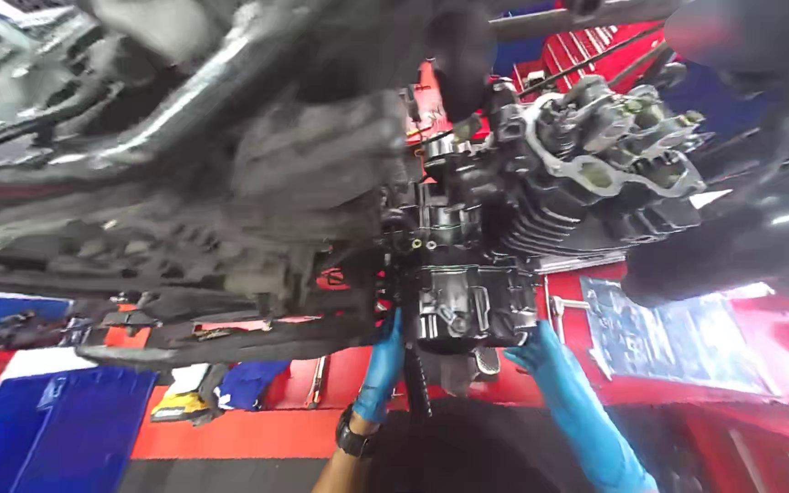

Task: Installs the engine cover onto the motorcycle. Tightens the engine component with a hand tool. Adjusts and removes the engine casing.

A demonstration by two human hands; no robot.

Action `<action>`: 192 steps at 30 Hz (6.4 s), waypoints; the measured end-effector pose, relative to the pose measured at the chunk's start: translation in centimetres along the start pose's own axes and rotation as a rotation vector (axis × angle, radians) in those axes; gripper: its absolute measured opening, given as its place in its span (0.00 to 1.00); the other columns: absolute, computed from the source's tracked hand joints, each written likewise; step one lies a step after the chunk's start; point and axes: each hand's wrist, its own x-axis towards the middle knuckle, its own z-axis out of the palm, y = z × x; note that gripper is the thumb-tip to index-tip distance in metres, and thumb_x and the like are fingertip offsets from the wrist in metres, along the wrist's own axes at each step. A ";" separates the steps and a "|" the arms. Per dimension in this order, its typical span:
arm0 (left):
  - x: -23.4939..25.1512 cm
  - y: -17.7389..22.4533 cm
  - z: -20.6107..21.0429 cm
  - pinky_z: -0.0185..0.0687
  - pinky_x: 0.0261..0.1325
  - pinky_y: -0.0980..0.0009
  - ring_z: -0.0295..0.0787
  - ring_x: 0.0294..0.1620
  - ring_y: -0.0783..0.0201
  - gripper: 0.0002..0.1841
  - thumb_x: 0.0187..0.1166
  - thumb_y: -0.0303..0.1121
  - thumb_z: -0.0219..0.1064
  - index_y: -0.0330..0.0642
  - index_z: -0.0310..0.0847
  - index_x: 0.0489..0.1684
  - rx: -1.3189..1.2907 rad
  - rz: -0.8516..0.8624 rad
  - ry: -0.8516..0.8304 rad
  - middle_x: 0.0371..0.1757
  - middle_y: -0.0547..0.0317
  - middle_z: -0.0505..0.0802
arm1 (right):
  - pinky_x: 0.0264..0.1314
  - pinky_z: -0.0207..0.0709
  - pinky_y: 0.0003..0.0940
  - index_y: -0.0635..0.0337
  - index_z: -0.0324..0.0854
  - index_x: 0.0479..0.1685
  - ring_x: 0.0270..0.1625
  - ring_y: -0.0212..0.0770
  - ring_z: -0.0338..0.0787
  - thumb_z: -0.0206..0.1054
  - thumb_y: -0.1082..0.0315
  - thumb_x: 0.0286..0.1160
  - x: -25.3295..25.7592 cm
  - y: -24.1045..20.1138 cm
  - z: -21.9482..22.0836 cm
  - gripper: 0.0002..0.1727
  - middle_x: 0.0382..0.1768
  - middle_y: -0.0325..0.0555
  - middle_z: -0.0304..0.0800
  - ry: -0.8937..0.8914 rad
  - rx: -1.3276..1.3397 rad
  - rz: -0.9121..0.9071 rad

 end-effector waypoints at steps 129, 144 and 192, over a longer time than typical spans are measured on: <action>1.7 5.6 1.8 0.82 0.61 0.81 0.85 0.59 0.75 0.11 0.67 0.43 0.80 0.56 0.92 0.45 -0.207 0.952 0.112 0.54 0.75 0.90 | 0.55 0.84 0.28 0.62 0.88 0.53 0.49 0.27 0.90 0.67 0.52 0.77 -0.1 -0.7 0.3 0.21 0.44 0.40 0.93 0.321 -0.541 -0.745; 4.9 11.8 -2.1 0.80 0.63 0.50 0.85 0.64 0.48 0.12 0.86 0.34 0.59 0.49 0.92 0.43 0.779 1.467 -0.320 0.52 0.55 0.94 | 0.20 0.75 0.42 0.54 0.85 0.29 0.16 0.44 0.82 0.59 0.41 0.81 -2.8 5.2 15.2 0.26 0.11 0.39 0.76 -0.868 -1.086 -1.690; 6.4 10.9 -3.0 0.59 0.81 0.60 0.75 0.70 0.58 0.15 0.92 0.45 0.48 0.51 0.80 0.50 0.813 1.552 -0.331 0.53 0.57 0.86 | 0.48 0.76 0.75 0.65 0.90 0.40 0.46 0.66 0.90 0.69 0.51 0.74 12.5 16.3 -15.0 0.21 0.39 0.65 0.91 0.216 -0.895 0.205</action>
